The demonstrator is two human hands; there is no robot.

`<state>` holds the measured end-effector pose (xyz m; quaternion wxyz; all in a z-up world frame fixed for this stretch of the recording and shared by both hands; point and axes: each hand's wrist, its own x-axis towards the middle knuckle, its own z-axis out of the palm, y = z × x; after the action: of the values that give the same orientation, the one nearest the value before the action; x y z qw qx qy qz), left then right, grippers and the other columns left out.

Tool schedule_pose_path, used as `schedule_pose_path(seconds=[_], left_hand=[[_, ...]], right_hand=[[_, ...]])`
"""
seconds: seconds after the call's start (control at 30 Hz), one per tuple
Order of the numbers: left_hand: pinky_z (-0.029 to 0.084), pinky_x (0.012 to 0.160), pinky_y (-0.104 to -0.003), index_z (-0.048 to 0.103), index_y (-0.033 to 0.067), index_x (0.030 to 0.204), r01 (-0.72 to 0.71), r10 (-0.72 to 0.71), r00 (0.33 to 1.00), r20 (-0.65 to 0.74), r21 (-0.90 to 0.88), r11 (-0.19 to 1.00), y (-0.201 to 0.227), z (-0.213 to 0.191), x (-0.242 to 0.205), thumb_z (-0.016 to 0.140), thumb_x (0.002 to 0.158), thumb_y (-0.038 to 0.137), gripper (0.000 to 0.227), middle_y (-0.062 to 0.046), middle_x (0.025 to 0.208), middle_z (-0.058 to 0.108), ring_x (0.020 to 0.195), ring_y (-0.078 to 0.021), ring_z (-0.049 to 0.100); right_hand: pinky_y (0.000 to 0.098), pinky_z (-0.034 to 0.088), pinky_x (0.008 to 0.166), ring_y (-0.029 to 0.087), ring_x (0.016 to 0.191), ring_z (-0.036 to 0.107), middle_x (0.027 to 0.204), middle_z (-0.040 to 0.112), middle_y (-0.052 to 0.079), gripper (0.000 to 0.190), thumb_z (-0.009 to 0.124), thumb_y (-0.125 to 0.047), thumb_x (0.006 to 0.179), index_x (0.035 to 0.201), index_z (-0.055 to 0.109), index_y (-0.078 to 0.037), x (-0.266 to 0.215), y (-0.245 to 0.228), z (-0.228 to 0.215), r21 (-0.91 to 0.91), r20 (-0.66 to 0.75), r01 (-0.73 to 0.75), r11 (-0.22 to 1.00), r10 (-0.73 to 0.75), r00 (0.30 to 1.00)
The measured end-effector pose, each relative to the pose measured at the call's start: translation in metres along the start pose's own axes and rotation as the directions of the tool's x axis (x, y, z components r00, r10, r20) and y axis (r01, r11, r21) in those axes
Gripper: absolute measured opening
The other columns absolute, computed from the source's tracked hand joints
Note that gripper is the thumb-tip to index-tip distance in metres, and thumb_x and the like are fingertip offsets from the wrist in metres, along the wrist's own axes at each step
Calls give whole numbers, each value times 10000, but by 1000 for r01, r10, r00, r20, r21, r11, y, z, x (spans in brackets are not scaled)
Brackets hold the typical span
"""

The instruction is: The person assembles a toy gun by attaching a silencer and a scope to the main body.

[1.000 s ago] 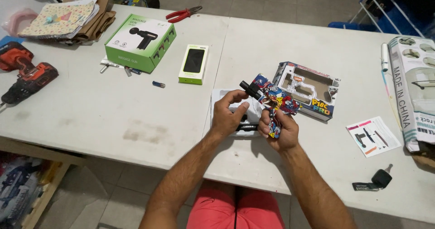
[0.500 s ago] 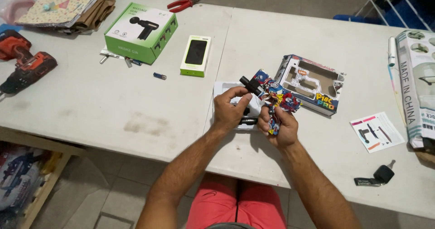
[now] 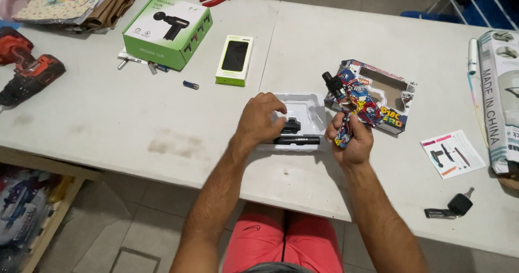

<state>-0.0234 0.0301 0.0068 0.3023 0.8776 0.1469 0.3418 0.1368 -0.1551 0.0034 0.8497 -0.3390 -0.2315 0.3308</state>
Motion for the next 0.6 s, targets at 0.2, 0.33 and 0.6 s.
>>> schedule_pose_path(seconds=[0.2,0.33,0.6], left_hand=[[227,1217,-534,773,138,1132,-23,-39,919,393,151,988,16,6,-1,722,726,184,413,-181,1452,566,1428,-376,435],[199,1226,-548,757,134,1189,-23,-48,905,424,161,987,15,8,-1,685,739,193,459,-181,1473,556,1440,-377,429],[258,1181,-598,743,119,958,51,-203,921,331,417,908,22,-8,3,839,719,482,445,-131,1325,609,1361,-333,490]], right_hand=[[365,539,441,252,479,609,603,527,133,279,622,-202,983,805,599,12,2,20,-9,-255,-27,61,965,-70,997],[373,525,442,270,453,601,548,539,178,301,663,-194,965,788,616,45,2,31,-19,-405,17,82,911,-82,996],[357,533,508,227,508,628,562,579,141,281,680,-227,965,795,618,-12,-1,28,-18,-535,0,-24,845,29,1000]])
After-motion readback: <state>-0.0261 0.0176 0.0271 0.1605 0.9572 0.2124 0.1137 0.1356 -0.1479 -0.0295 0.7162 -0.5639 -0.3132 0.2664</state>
